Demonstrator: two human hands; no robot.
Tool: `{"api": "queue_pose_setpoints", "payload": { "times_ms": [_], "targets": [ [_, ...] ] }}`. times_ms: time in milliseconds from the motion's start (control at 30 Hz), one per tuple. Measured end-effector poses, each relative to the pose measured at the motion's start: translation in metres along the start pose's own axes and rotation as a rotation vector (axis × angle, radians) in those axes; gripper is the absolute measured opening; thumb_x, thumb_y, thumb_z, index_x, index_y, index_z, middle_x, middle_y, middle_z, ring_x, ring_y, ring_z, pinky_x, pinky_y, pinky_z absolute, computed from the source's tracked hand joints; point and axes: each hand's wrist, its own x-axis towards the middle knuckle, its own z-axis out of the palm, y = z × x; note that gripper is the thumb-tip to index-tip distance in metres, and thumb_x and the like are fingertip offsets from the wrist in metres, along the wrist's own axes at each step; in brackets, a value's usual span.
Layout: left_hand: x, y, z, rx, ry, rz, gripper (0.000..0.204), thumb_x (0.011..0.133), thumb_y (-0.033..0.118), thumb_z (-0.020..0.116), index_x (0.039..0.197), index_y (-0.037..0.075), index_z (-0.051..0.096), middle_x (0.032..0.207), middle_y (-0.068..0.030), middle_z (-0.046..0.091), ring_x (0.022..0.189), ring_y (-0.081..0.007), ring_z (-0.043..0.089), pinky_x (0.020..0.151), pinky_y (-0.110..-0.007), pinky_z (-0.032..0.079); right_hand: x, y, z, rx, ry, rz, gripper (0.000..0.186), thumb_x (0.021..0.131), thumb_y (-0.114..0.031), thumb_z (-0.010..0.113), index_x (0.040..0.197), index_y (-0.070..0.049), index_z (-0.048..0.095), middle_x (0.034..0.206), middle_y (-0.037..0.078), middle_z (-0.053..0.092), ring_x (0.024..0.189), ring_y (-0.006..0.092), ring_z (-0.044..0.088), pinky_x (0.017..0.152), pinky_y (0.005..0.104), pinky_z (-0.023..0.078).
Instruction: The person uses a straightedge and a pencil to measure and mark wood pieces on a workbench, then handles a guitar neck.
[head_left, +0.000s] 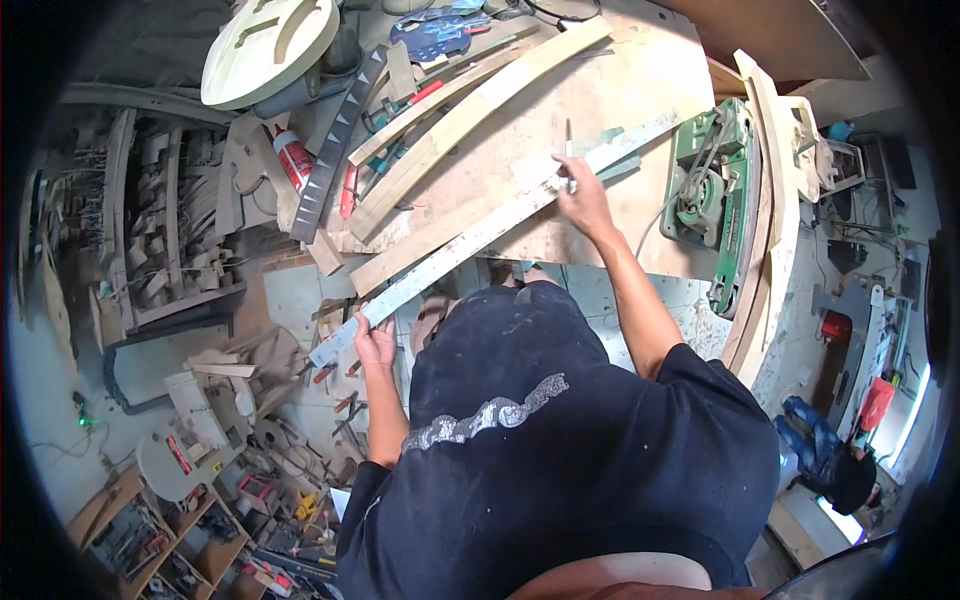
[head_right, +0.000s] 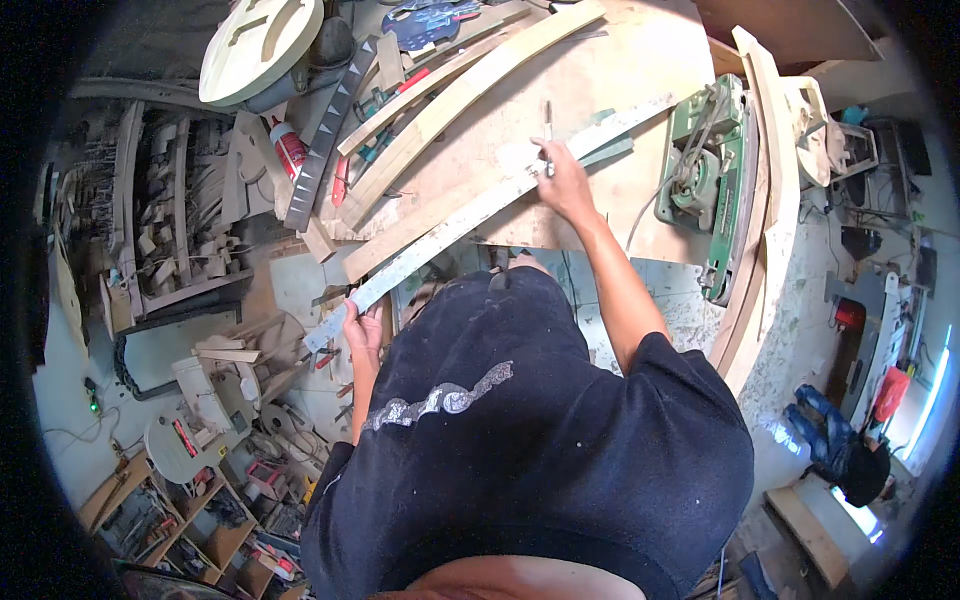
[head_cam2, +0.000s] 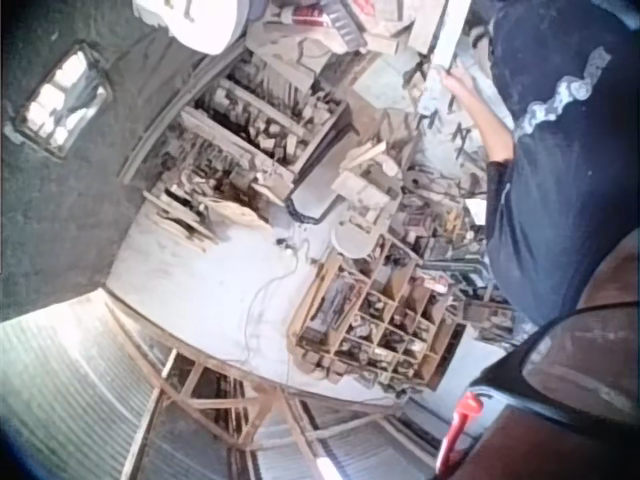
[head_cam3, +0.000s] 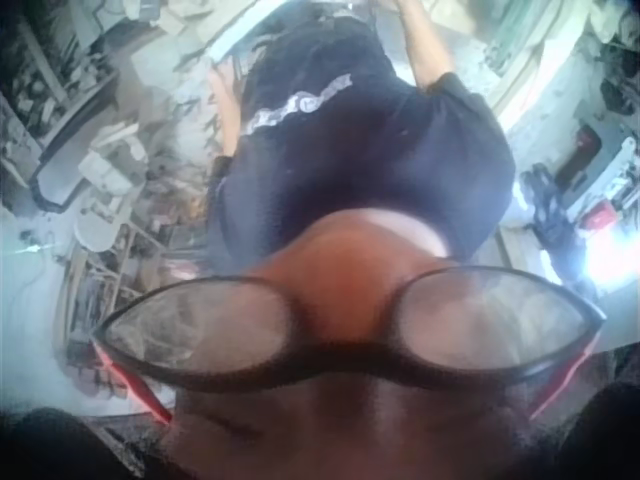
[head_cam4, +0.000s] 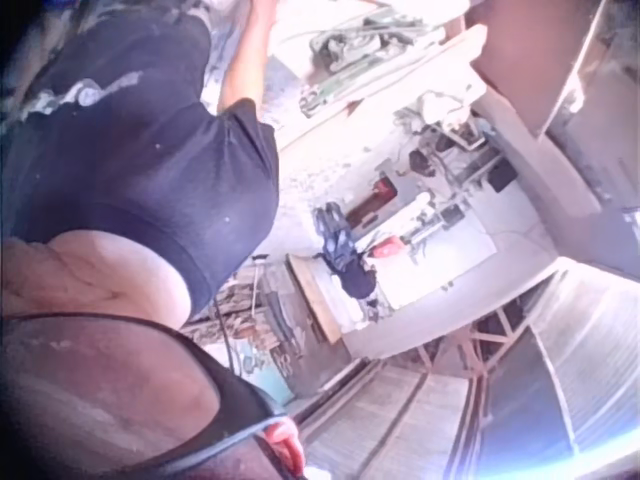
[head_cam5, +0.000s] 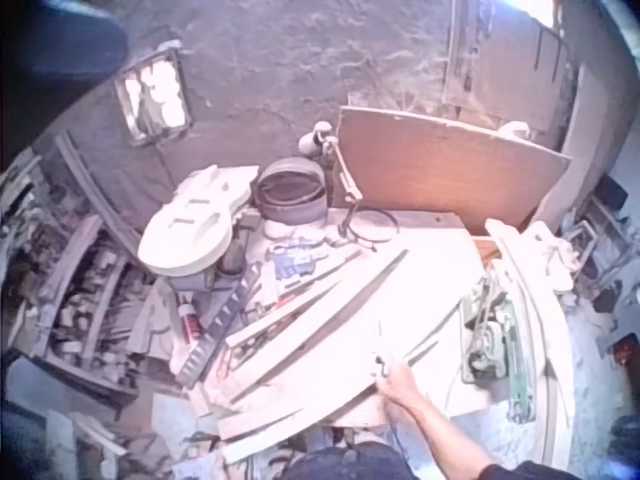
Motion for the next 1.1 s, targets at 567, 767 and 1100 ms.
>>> {"api": "queue_pose_setpoints", "payload": {
  "times_ms": [567,767,1100],
  "targets": [
    [0.086,0.052,-0.051,0.27,0.383,-0.074,0.051,0.098,0.04,0.064,0.135,0.006,0.055,0.13,-0.0106,0.062,0.124,-0.0293,0.059,0.11,-0.046,0.045,0.016,0.072,-0.029,-0.75,-0.068,-0.151,0.051,0.082,0.006,0.052,0.13,-0.009,0.061,0.129,0.013,0.061,0.127,0.0382,0.052,0.107,0.0534,0.039],
    [0.101,0.059,-0.063,0.176,0.354,-0.105,0.038,0.101,0.03,0.062,0.131,0.006,0.057,0.128,-0.0096,0.063,0.125,-0.0276,0.057,0.109,-0.046,0.046,0.021,0.059,-0.03,-0.753,-0.204,-0.053,0.034,0.085,-0.005,0.061,0.118,-0.009,0.065,0.122,0.01,0.062,0.129,0.0341,0.051,0.112,0.0516,0.036],
    [0.089,0.04,-0.031,0.179,0.266,-0.098,0.031,0.098,0.029,0.067,0.121,0.008,0.063,0.115,-0.0042,0.067,0.116,-0.0213,0.06,0.106,-0.04,0.045,0.009,0.058,-0.035,-0.593,-0.24,-0.098,0.052,0.08,-0.006,0.067,0.132,-0.01,0.059,0.134,0.014,0.059,0.13,0.036,0.049,0.112,0.0472,0.037]
  ]
}}
